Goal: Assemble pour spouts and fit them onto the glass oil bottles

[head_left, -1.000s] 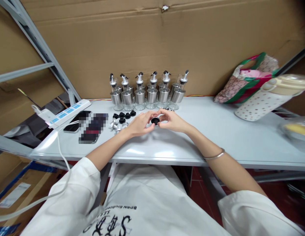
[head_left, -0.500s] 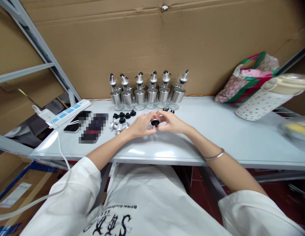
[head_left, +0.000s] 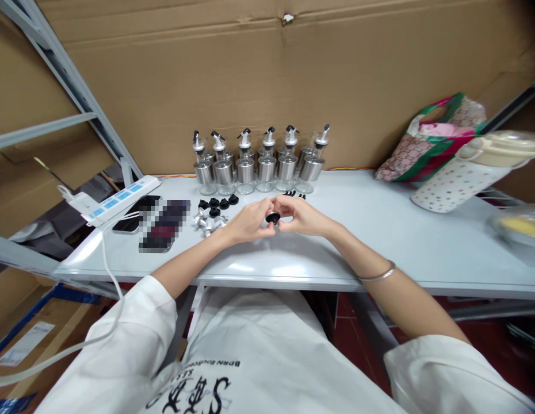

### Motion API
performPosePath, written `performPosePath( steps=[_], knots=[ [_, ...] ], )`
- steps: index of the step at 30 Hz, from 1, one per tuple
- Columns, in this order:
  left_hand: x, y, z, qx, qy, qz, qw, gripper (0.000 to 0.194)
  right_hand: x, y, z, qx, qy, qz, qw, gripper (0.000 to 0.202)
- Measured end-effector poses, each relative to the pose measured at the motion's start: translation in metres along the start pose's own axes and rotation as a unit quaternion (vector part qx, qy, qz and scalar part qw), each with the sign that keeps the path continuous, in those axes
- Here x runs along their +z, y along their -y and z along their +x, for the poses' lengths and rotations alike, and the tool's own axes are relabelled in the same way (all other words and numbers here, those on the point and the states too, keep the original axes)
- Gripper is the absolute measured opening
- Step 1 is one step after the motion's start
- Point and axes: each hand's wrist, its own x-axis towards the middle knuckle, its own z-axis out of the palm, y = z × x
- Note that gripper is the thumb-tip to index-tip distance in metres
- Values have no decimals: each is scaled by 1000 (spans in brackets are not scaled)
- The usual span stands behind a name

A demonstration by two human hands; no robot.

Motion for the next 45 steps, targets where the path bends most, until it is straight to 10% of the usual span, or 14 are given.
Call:
performPosePath(
  steps=[45],
  knots=[
    [-7,12,-3,19,-10,-33,999,30,-10,-21,4,-30,-97,26,994,23]
  ],
)
